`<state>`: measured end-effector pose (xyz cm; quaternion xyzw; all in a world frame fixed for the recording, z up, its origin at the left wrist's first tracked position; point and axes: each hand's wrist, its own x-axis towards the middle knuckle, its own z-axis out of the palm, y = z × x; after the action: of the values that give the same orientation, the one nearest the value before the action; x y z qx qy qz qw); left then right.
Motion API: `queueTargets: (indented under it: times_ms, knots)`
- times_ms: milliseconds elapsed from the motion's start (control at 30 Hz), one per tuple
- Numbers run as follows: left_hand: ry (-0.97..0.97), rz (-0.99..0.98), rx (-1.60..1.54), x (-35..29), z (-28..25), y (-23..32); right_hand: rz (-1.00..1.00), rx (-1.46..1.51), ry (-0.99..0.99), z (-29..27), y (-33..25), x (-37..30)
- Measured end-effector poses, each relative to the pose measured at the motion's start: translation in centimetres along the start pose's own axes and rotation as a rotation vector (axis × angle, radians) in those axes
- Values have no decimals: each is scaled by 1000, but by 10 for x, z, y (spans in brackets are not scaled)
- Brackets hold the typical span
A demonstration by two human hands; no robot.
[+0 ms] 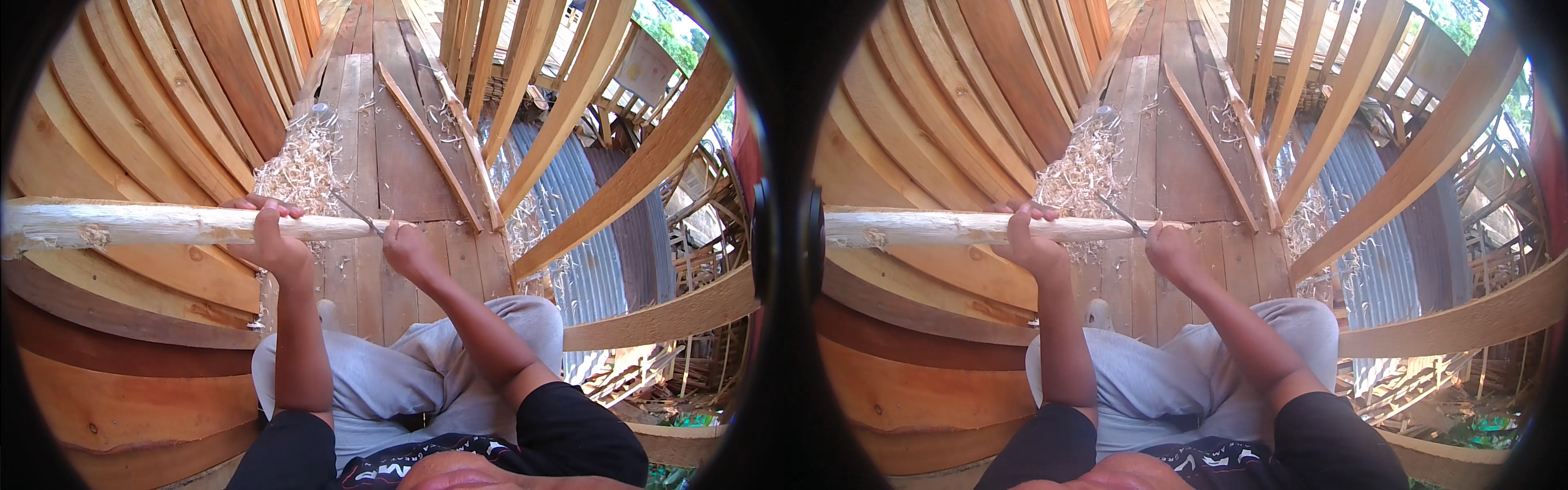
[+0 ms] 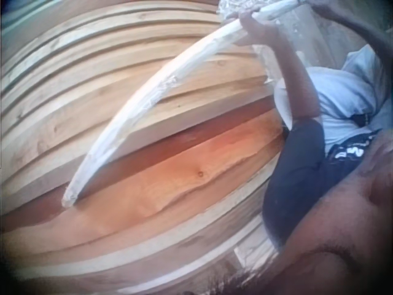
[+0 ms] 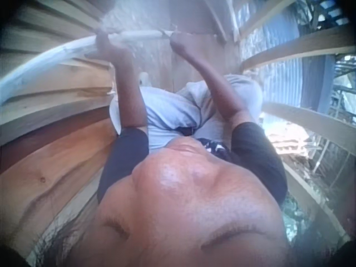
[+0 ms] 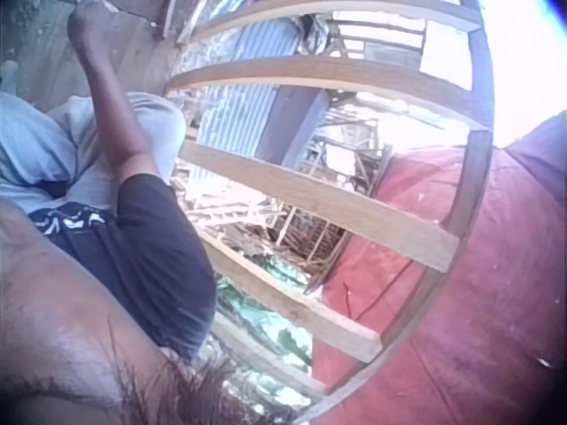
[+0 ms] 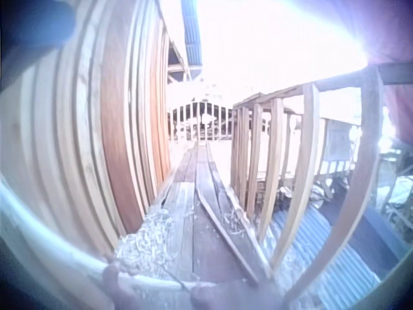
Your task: The person carves a long wooden stick using a knife, repeatedly shaving off thin layers of wood. The person holds the stick with one hand and uses the knife with the other to shape the wood, creating wood shavings that accumulate on the floor.
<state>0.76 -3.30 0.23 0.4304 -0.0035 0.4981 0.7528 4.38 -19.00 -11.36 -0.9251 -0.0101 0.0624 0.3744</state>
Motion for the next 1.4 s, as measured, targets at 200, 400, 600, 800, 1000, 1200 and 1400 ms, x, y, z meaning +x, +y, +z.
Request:
queueTargets:
  times_ms: [200,400,600,800,1000,1200,1400]
  knots:
    - [-7,-46,44,-5,2,-2,41,-25,-39,10,45,27]
    - [-15,-17,55,2,-12,-3,16,-17,-135,-8,-11,1]
    - [-8,-25,-48,-3,0,-4,24,-20,-129,26,103,54]
    - [-10,16,-5,5,-13,-4,-9,0,-136,3,-9,6]
    - [-38,-29,-21,0,-4,-3,-62,-102,-118,22,92,46]
    - [-17,-12,-6,3,-15,-1,-39,-101,-191,0,2,12]
    - [-39,-17,-22,4,-11,-3,40,-118,-218,25,96,53]
